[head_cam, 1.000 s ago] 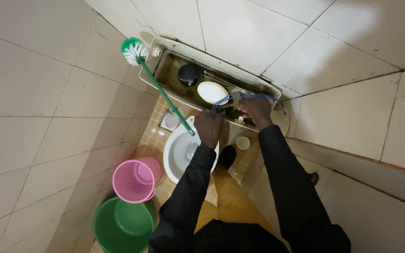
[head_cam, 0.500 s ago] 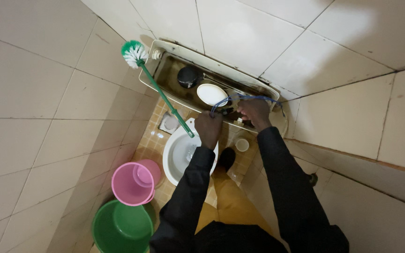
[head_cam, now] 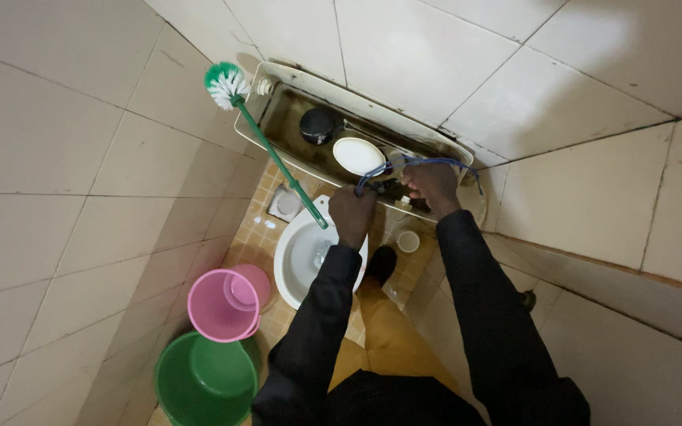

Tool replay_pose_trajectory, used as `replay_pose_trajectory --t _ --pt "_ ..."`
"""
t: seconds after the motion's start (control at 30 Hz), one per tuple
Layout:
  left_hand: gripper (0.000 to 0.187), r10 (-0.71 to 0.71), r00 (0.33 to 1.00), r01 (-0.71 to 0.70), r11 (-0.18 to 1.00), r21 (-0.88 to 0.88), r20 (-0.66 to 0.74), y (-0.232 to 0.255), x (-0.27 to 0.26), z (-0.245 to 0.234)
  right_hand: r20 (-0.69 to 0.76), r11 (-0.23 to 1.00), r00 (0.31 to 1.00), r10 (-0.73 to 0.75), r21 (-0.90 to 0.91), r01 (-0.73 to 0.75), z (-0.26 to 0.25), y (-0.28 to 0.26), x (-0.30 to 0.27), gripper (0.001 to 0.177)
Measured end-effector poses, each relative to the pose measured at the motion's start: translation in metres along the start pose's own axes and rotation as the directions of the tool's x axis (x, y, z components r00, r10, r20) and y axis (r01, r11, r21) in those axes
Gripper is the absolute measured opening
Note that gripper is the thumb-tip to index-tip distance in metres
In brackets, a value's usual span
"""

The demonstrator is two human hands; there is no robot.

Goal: The person removes the toilet cistern lid, places it on the floor, and then uses a toilet brush to manipulate the internal components of the cistern. They also handle a blue plastic tie, attaching it to the cistern's plumbing.

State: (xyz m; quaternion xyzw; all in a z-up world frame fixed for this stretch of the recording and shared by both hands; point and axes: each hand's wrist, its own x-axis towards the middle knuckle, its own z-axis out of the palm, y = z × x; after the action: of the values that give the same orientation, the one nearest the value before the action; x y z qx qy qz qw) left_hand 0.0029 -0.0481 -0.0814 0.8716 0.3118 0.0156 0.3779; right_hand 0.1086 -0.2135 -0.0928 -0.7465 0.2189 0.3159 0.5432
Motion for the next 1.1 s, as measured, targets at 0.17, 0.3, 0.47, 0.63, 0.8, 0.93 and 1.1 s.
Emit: replay_pose_trajectory --t 0.17,0.3,0.47,0.63,0.8,0.93,1.1 --pt "0.034 0.053 0.998 -0.054 0.998 -0.031 -0.022 0.010 -0.001 -0.008 -0.014 1.000 1.000 0.028 0.004 -0.028 0.002 -0.005 -0.003 0.019" --pt "0.032 -0.079 0.990 0.101 0.976 -0.194 0.118 0.027 -0.006 -0.024 -0.001 0.992 0.998 0.059 -0.109 -0.058 0.001 -0.013 -0.008 0.021" --pt "0.030 -0.032 0.990 0.059 0.979 -0.194 0.140 0.036 -0.007 -0.024 -0.025 0.787 0.991 -0.130 -0.611 0.087 -0.010 -0.038 -0.037 0.027" --pt "0.025 0.077 0.995 -0.065 0.984 -0.163 0.068 0.053 -0.014 -0.024 -0.063 0.926 0.986 -0.153 -0.357 0.121 -0.025 -0.051 -0.066 0.019" --pt "0.035 0.144 0.984 -0.130 0.983 -0.128 0.103 0.070 -0.020 -0.028 0.133 0.980 0.971 -0.199 0.058 0.193 -0.026 -0.053 -0.082 0.033" --pt "0.025 0.279 0.960 -0.278 0.949 -0.151 -0.011 0.059 -0.025 -0.022 0.194 0.882 0.914 -0.356 0.392 0.260 -0.021 -0.062 -0.105 0.054" --pt "0.018 0.304 0.952 -0.307 0.941 -0.139 -0.045 0.062 -0.036 -0.031 0.215 0.807 0.904 -0.370 0.556 0.198 -0.026 -0.072 -0.124 0.053"
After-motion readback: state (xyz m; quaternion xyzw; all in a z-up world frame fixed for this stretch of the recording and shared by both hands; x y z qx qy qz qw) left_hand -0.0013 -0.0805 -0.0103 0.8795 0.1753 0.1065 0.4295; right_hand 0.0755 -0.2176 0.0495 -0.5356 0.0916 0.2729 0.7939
